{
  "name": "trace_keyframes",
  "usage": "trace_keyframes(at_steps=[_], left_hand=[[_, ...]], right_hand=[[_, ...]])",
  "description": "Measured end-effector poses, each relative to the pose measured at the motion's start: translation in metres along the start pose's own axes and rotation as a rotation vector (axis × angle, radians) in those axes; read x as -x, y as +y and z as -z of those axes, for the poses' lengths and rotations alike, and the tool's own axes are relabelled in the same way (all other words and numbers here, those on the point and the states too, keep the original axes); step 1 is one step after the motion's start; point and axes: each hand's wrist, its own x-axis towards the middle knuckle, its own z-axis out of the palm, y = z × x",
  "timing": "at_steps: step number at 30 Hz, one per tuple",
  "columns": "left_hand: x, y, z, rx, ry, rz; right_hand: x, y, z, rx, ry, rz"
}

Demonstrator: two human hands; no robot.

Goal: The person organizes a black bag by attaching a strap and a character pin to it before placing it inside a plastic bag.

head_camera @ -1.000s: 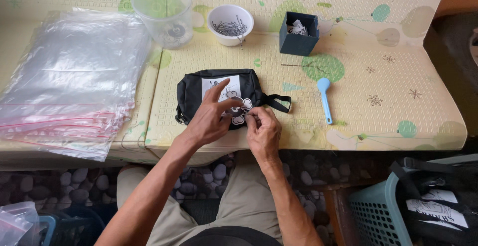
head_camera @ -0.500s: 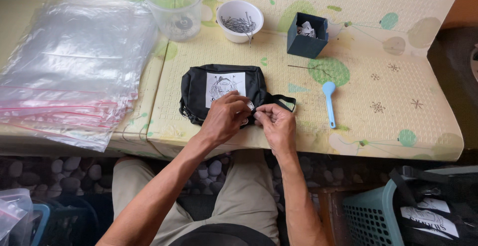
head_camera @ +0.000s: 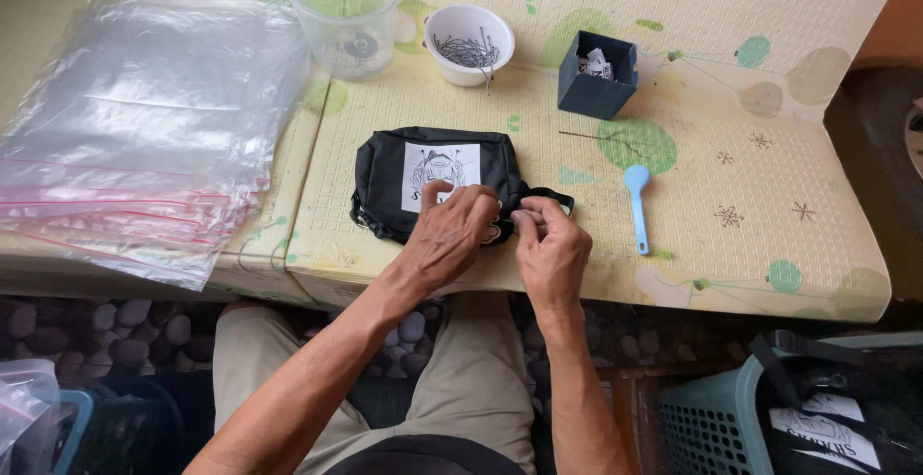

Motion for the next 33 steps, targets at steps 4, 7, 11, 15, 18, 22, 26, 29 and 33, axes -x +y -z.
trace_keyframes(at_steps=[4,7,11,15,18,22,26,29,33], left_hand=[[-0.018,0.001,0.011,-0.07,-0.016,-0.134],[-0.021,-0.003,0.016,-0.039,-0.093,-0.212],[-0.015,-0.005,0.017,0.025,-0.11,-0.226],[-0.006,-0.006,0.013,0.036,-0.111,-0.163],[-0.005,-0.003,0.013,0.086,-0.11,-0.123],[-0.003,-0.003,0.01,0.027,-0.054,-0.153],[0.001,-0.007,0.001,0.064,-0.055,-0.125],[0.0,-0.005,0.003,0.046,-0.061,-0.121],[-0.004,-0.003,0.003,0.058,-0.094,-0.106]], right_hand=[[0.006,0.012,0.0,0.068,-0.018,-0.015],[0.012,0.009,0.002,0.115,-0.056,-0.017],[0.009,0.002,0.005,0.058,-0.192,-0.088],[-0.002,-0.006,0.009,0.053,-0.235,0.055],[-0.004,0.002,0.006,0.062,-0.219,0.064],[-0.003,0.003,0.0,0.077,-0.187,0.069],[-0.01,0.004,-0.007,-0.002,-0.195,-0.186],[-0.021,0.006,-0.01,0.033,-0.248,-0.311],[-0.036,0.012,-0.018,0.231,-0.361,-0.417]])
